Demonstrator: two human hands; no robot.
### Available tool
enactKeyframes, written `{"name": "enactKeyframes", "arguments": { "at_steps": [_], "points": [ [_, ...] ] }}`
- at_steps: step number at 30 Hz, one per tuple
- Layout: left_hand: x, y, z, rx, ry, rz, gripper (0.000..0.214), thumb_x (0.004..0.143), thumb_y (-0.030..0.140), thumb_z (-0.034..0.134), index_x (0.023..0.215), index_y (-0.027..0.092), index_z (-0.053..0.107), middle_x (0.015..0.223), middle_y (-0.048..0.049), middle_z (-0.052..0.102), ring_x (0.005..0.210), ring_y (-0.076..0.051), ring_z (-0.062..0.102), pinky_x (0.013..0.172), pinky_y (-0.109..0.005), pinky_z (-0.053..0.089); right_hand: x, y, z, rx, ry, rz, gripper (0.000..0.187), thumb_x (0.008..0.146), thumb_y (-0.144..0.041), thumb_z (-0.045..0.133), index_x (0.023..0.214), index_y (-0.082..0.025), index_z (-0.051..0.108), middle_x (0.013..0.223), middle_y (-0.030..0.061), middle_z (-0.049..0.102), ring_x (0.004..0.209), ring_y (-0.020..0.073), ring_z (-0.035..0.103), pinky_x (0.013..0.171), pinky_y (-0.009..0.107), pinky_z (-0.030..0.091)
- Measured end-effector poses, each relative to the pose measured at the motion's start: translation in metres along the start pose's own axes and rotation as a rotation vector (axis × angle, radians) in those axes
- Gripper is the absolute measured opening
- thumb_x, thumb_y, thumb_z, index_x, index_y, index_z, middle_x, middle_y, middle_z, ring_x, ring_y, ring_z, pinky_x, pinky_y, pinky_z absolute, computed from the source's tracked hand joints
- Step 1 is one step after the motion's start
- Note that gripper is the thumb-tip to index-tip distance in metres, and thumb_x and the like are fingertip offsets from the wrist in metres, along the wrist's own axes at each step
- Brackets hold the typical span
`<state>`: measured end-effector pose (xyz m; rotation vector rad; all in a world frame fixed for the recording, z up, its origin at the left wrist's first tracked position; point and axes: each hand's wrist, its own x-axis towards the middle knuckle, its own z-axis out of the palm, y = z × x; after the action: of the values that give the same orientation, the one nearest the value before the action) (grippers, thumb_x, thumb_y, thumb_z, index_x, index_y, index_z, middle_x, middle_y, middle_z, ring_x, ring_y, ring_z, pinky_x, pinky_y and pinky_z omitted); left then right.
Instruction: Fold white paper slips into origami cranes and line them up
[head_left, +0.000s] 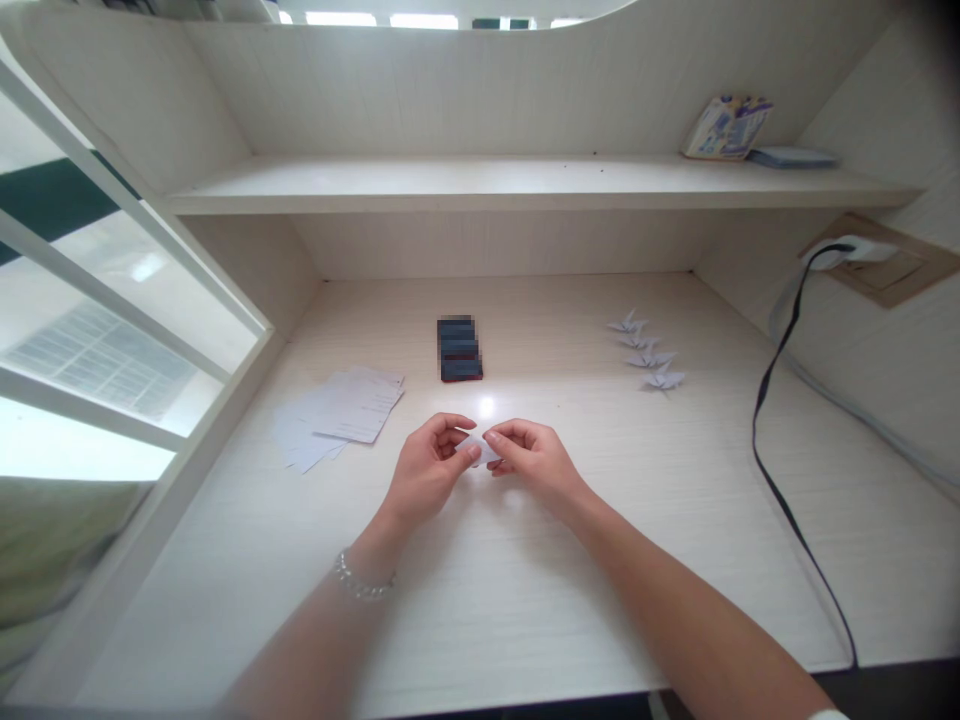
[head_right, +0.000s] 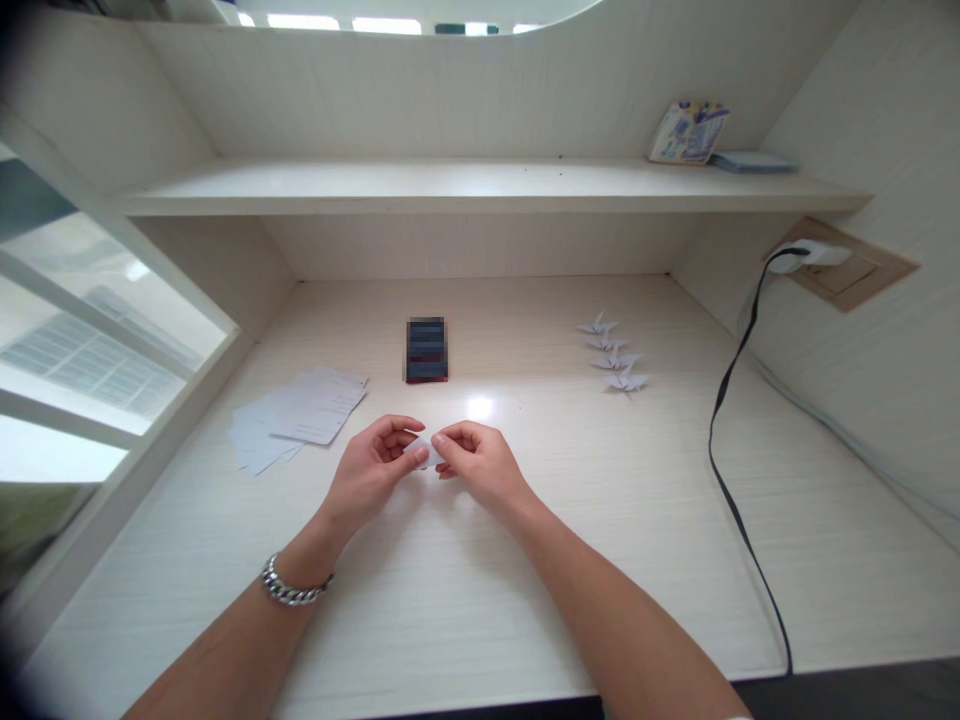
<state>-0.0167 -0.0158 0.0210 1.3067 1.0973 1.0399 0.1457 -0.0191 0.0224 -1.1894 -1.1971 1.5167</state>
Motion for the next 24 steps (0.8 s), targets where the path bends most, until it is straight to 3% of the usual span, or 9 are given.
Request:
{"name": "enactKeyframes", "arguments": {
  "at_steps": [7,17,24],
  "points": [
    [-0.0018,0.0004,0.0035,-0.032,-0.017,-0.035,0.030,0.071,0.031,0.068,0.094,0.016,0.058,0.075,-0.0046,0.065,0.072,-0.016,0.062,0.066,-0.027,0.047,-0.0008,-0.0003,-0.0006,-0.176,0.008,-0.057,0.022,0.075,-0.036,0.059,0.074,-0.015,0.063,0.066,0.0024,0.061,0.057,0.0114,0.055,0.055,0.024,0.045],
    [-0.0035,0.0022,0.0040,-0.011,-0.068,-0.103,0.038,0.066,0.031,0.072,0.098,0.017,0.057,0.069,-0.0038,0.065,0.065,-0.015,0.061,0.059,-0.024,0.045,-0.0015,0.0013,0.0013,-0.158,-0.029,-0.030,0.018,0.074,-0.034,0.058,0.069,-0.017,0.059,0.067,-0.0006,0.057,0.062,0.0113,0.052,0.056,0.022,0.043],
    [0.0008,0.0011,-0.0027,-0.040,0.013,-0.109,0.036,0.066,0.026,0.070,0.098,0.017,0.054,0.069,-0.0019,0.065,0.063,-0.014,0.061,0.061,-0.025,0.047,0.0026,-0.0051,-0.0071,0.020,-0.100,0.158,0.027,0.075,-0.042,0.058,0.070,-0.016,0.059,0.067,0.0017,0.057,0.057,0.0109,0.053,0.054,0.023,0.045]
  ]
}}
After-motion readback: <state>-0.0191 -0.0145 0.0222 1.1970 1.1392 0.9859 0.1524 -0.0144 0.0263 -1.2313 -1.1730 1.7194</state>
